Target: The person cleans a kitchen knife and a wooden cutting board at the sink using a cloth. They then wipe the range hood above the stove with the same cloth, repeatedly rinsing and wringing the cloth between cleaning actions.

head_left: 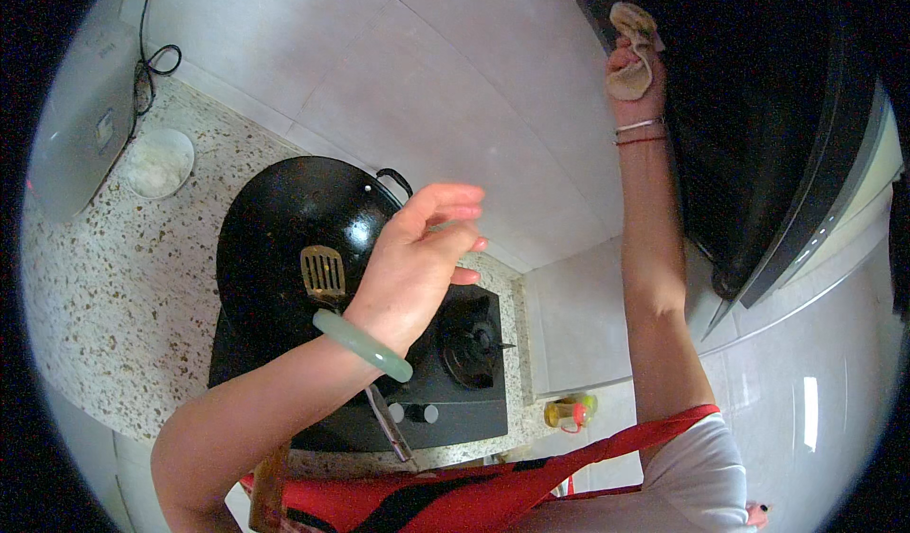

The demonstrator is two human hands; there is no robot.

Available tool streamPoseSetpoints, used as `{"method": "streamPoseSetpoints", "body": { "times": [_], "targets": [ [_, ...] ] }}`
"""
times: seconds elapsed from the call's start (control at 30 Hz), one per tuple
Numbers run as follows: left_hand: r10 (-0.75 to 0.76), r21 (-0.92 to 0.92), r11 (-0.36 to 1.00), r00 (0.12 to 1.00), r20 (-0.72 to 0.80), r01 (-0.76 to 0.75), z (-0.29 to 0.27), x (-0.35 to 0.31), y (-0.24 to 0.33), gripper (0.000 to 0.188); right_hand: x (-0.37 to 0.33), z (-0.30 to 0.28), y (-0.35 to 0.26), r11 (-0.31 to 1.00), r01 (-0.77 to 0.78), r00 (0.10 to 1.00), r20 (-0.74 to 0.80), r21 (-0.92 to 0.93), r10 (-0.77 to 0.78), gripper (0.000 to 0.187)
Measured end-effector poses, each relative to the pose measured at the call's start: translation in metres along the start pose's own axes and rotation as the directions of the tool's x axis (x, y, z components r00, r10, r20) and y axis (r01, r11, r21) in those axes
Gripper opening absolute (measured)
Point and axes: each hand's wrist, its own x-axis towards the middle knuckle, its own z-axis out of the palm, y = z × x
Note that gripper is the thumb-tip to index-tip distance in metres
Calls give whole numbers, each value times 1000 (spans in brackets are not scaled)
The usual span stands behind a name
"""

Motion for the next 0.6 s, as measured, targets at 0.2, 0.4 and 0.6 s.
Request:
{"method": "streamPoseSetpoints", "body": {
  "times": [0.2,0.4,0.6],
  "targets": [
    [-42,56,998,998,54,39,21,-4,-15,31,-45,-39,-25,1000,19,978,-209,-12,-21,41],
    [-128,116,986,988,91,117,34,-4,-43,32,-78,-101,-65,978,-152,977,-130,142,171,32],
    [-155,259,957,985,80,129,45,3,-59,33,-109,-128,-76,987,-65,977,-194,146,93,40]
  ]
}}
